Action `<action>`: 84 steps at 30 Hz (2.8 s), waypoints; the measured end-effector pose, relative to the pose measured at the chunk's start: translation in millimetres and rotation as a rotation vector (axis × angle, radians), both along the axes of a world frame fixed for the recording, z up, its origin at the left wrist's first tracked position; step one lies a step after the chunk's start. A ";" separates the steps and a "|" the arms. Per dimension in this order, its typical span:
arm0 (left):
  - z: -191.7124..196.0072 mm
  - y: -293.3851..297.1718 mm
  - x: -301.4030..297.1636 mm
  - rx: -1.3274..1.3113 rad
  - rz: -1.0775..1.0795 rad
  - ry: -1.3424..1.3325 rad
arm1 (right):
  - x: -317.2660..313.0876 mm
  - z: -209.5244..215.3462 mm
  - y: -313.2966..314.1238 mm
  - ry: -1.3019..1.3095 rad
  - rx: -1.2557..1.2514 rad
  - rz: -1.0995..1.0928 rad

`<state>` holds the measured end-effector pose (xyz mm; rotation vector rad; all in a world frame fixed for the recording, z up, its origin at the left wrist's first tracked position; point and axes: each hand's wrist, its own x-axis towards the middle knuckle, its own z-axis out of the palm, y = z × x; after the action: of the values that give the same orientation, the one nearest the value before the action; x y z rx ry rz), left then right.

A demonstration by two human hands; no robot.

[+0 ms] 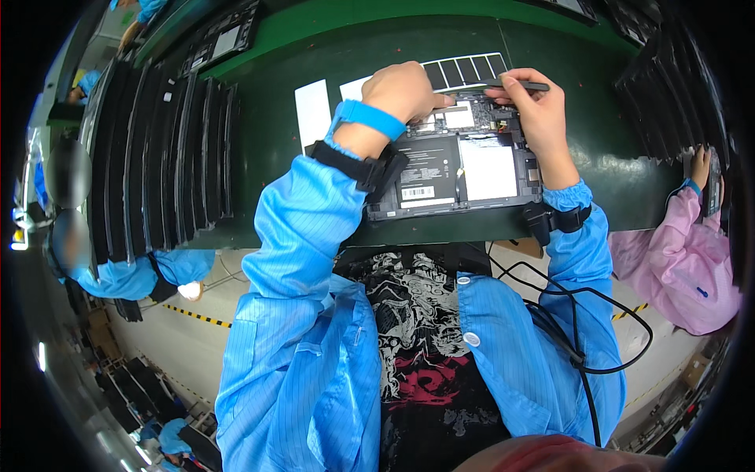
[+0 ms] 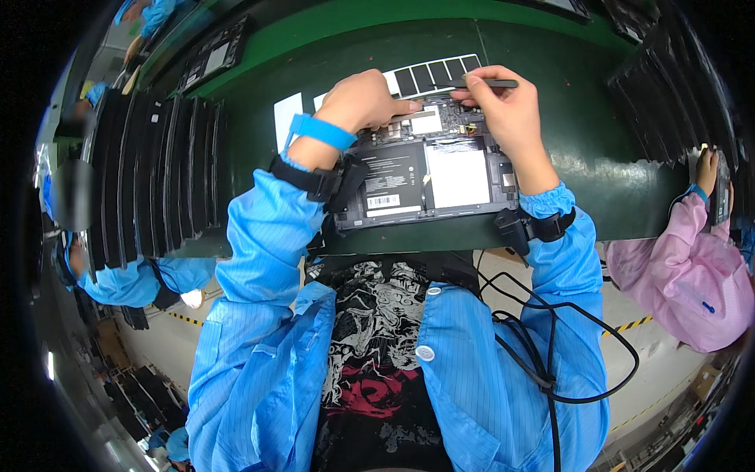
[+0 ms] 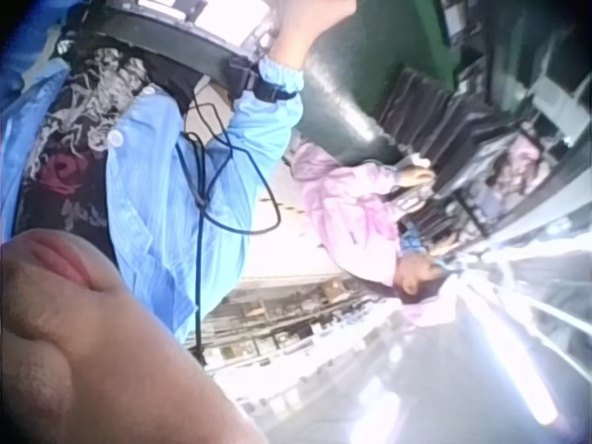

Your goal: Assembling internal components of a laptop on a factory production line.

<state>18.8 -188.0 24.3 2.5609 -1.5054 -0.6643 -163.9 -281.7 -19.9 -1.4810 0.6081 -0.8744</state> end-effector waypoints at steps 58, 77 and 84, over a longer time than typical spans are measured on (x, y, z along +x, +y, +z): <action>-62.0 216.1 50.8 -0.550 -0.004 -0.259 | 126.4 1.4 150.6 0.212 -0.135 0.153; -40.9 154.9 -5.0 -0.799 -0.449 0.138 | 35.5 4.9 53.6 0.173 0.143 0.175; -43.4 153.7 -7.5 -0.755 -0.453 0.153 | 37.6 4.6 53.2 0.179 0.167 0.160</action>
<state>11.3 -34.3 -19.1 1.6027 -1.8362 -0.2322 -126.2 -228.6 -15.3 -1.4423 0.6677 -0.5578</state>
